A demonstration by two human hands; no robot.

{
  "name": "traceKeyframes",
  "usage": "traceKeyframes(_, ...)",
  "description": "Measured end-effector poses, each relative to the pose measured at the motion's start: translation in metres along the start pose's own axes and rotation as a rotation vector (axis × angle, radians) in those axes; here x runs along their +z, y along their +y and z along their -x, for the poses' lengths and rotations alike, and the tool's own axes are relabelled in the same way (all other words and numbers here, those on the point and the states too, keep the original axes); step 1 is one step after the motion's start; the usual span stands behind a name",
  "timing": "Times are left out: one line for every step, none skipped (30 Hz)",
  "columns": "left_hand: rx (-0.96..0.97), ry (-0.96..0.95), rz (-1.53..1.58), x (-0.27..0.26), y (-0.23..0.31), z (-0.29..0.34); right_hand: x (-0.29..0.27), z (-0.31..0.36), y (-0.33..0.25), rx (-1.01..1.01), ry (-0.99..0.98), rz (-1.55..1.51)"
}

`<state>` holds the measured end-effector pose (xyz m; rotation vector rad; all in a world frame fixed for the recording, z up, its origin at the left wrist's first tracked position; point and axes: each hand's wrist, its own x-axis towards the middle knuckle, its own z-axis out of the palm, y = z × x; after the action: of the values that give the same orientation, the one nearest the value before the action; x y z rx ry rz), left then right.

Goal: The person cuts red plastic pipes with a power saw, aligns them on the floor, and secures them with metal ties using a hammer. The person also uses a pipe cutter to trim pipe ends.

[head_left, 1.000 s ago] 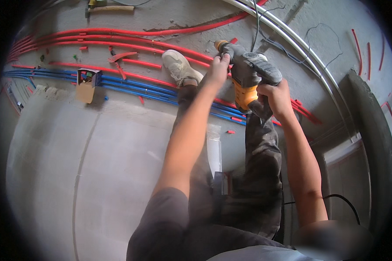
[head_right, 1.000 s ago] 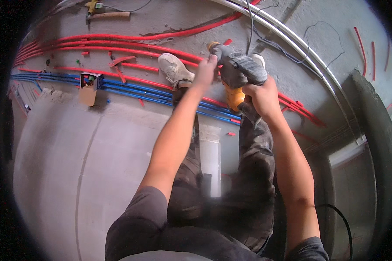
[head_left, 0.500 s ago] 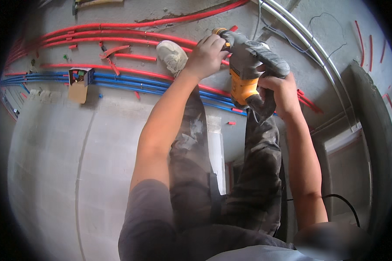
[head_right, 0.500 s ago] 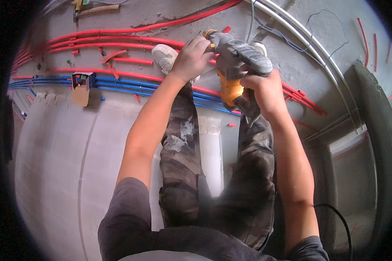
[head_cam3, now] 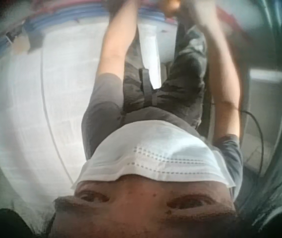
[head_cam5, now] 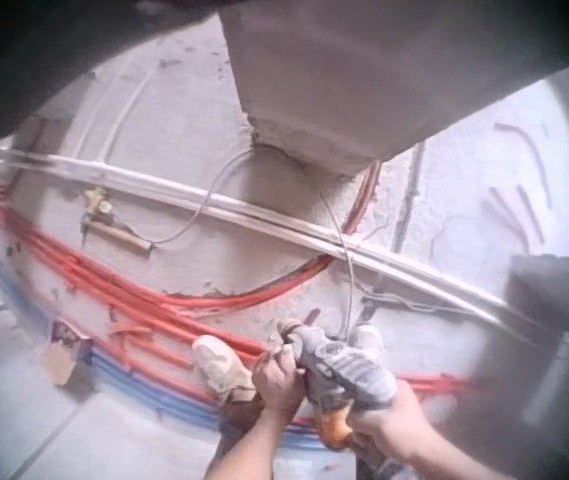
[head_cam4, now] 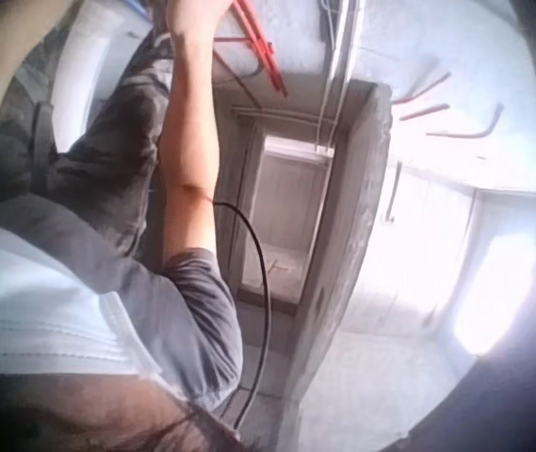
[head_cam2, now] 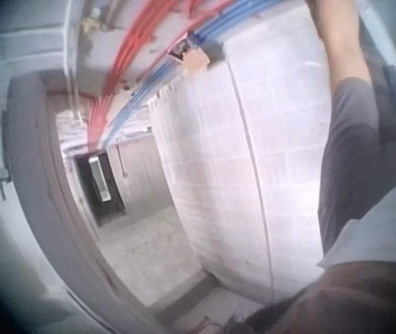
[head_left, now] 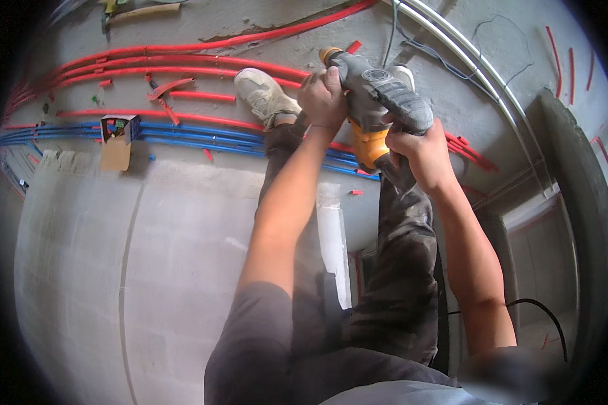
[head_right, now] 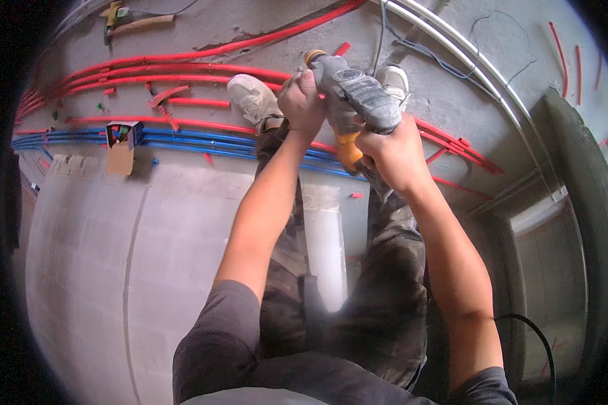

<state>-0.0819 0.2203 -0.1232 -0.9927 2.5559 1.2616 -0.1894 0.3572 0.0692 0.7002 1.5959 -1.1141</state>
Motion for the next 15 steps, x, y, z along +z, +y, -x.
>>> traceKeyframes(-0.09, 0.022, -0.024, 0.001, 0.002, 0.002, 0.004, 0.0, -0.001, -0.001, -0.011, 0.028)
traceKeyframes(-0.339, -0.061, 0.031, -0.004, 0.022, 0.0, 0.009, 0.004, 0.001, -0.026, 0.004, -0.008)
traceKeyframes(-0.427, -0.068, 0.095, -0.007, 0.021, -0.003, 0.016, 0.008, 0.006, -0.052, 0.018, -0.043)
traceKeyframes(-0.531, -0.08, 0.153, -0.011, 0.02, 0.001, 0.022, 0.013, 0.013, -0.044, 0.019, -0.017)
traceKeyframes(-0.635, -0.093, 0.212, -0.014, 0.018, 0.003, 0.027, 0.016, 0.009, -0.025, 0.003, -0.031)
traceKeyframes(-0.744, -0.106, 0.359, -0.015, 0.017, 0.004, 0.026, 0.016, 0.019, -0.039, 0.002, 0.035)
traceKeyframes(-0.885, -0.077, 0.502, -0.019, 0.021, 0.007, 0.029, 0.017, 0.031, -0.097, -0.002, 0.107)
traceKeyframes(-1.018, -0.048, 0.648, -0.022, 0.024, 0.009, 0.032, 0.017, 0.042, -0.154, 0.005, 0.179)
traceKeyframes(-1.148, -0.018, 0.794, -0.025, 0.027, 0.009, 0.036, 0.022, 0.047, -0.225, 0.037, 0.276)
traceKeyframes(-1.267, -0.055, 0.788, -0.027, 0.021, 0.012, 0.038, 0.024, 0.053, -0.171, 0.007, 0.296)
traceKeyframes(-1.262, -0.069, 0.879, -0.024, 0.013, 0.017, 0.039, 0.025, 0.059, -0.12, -0.024, 0.319)
traceKeyframes(-1.256, -0.083, 0.97, -0.022, 0.004, 0.024, 0.04, 0.027, 0.069, -0.13, -0.015, 0.284)
traceKeyframes(-1.247, -0.099, 1.059, -0.018, -0.01, 0.03, 0.043, 0.027, 0.079, -0.14, -0.005, 0.247)
traceKeyframes(-1.197, -0.129, 0.996, -0.014, -0.018, 0.029, 0.043, 0.027, 0.084, -0.151, 0.002, 0.213)
traceKeyframes(-1.192, -0.128, 0.985, -0.01, -0.027, 0.028, 0.045, 0.024, 0.085, -0.163, 0.005, 0.226)
